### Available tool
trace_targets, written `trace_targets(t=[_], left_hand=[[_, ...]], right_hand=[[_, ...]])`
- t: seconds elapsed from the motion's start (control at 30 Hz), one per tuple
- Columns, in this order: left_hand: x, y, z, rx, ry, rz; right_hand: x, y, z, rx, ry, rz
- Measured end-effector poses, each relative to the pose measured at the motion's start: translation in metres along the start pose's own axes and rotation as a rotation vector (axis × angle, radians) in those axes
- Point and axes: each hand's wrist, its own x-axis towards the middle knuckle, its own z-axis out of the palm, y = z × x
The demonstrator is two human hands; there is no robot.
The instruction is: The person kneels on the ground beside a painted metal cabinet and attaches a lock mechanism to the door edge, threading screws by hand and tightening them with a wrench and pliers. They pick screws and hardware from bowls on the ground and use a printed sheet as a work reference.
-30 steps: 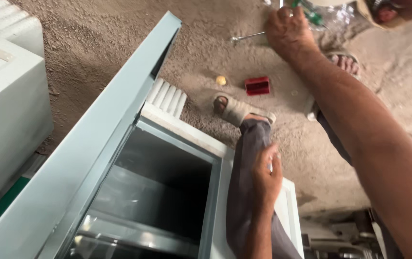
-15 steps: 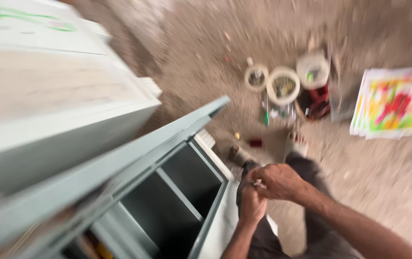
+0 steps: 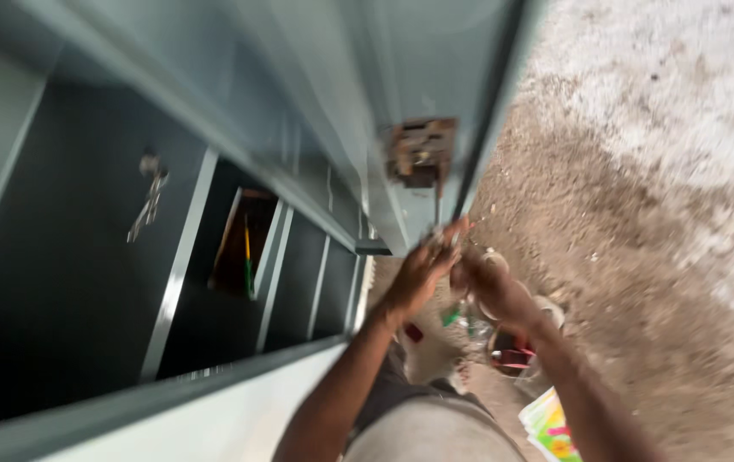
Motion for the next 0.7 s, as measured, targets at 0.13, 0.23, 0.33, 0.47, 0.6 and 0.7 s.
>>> trace_targets(t=[0.13, 0.23, 0.33, 0.47, 0.6, 0.7], left_hand=[[0.041, 0.009, -0.027, 0.083, 0.367, 0.299], [0.06, 0.024, -0.05, 0.252, 0.56, 0.473], [0.071, 0.059, -0.06, 0.425, 0.549, 0.674], [0.075, 0.114, -0.06, 0.7, 0.557, 0.641], [0.076, 0.158, -0.061, 0.994, 0.432, 0.577], [0.078, 0.177, -0.062, 1.124, 0.304, 0.434]], right_hand=[[0.045, -0.089, -0.01, -1.433, 0.089, 0.176], [0.07, -0.147, 0.005, -1.862, 0.038, 0.222], [0.092, -0.179, 0.024, -1.989, 0.017, 0.173], [0.11, -0.187, 0.037, -1.94, 0.077, 0.119], [0.114, -0.185, 0.04, -2.0, 0.038, 0.159], [0.11, -0.187, 0.043, -2.031, 0.114, -0.266]])
